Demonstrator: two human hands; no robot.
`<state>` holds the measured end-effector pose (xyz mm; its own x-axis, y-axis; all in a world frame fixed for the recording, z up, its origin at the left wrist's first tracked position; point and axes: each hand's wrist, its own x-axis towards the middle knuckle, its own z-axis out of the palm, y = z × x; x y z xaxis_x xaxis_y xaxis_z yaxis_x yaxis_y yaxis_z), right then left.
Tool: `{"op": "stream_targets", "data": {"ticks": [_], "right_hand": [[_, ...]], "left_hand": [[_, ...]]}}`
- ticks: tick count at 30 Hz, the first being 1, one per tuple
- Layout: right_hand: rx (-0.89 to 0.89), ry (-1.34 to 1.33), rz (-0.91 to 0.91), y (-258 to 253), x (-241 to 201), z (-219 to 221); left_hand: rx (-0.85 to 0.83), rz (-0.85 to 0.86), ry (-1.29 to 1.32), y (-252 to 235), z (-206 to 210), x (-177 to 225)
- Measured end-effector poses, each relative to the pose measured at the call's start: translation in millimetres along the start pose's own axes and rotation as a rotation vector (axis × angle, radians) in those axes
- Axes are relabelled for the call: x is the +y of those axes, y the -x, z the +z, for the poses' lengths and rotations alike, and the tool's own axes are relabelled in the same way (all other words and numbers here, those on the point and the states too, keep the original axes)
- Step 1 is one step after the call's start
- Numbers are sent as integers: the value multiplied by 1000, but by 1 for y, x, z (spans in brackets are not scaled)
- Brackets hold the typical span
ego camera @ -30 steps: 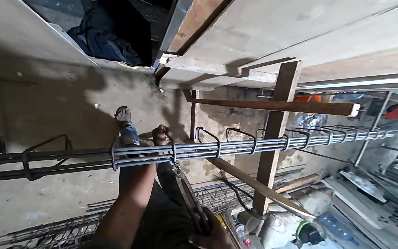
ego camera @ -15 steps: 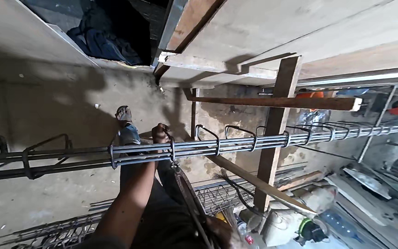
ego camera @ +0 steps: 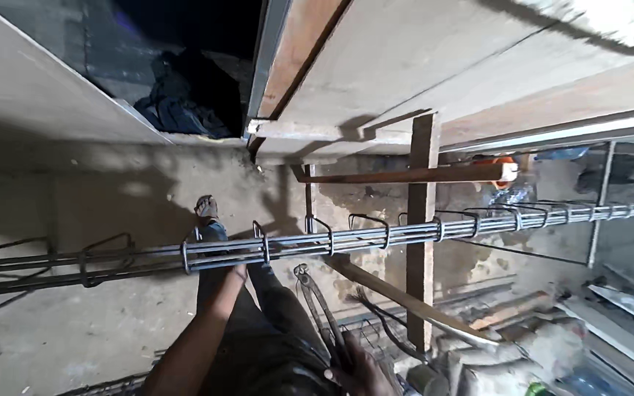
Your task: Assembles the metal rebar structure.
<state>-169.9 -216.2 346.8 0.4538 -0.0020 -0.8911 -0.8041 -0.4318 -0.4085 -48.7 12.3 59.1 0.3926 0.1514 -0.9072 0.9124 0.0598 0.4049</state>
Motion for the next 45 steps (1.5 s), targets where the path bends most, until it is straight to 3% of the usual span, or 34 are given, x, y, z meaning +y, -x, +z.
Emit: {"op": "stream_targets", "data": {"ticks": [2,3,5,7,10,13,17,19,21,24,26,29,33,36,40,45], "right_hand": [[132,203,-65,3,9,-1],[166,250,-93,4,14,-2],[228,316,-177,4,28,-2],[343,355,-329,3,47,-4],[521,357,-542,6,77,-7],[739,288,-664,-4,103,-7],[1121,-141,-693,-18,103,-16],[1303,-395,-669,-18,96,-28],[1357,-644,-559,-17,90,-49],[1338,-997,-405,-10,88,-95],[1386,-1084,-397,-4,85,-119],[1528,-1106,-473,-3,75,-155],[1732,-1167,-326,-22,75,-199],[1689,-1151,-148,-41,88,-221],[1574,-968,122,-88,108,-224],[1308,-879,322,-109,118,-217]], "left_hand": [[-125,-157,27,75,-9,20],[-286,-199,104,106,-14,29],[-580,-141,192,166,-23,51],[-657,11,142,213,-12,71],[-554,345,-26,270,18,87],[-520,689,-289,295,60,95],[-611,1080,-814,339,120,100],[-656,1265,-1158,365,145,95],[-457,1547,-1380,383,167,87],[-302,1744,-1252,391,185,91],[-368,1672,-1151,388,181,105],[-378,1434,-1084,382,164,125],[-316,1262,-1003,357,123,132],[-283,1117,-911,345,90,125],[-349,1013,-572,318,53,106],[-372,875,-283,323,39,97]]}}
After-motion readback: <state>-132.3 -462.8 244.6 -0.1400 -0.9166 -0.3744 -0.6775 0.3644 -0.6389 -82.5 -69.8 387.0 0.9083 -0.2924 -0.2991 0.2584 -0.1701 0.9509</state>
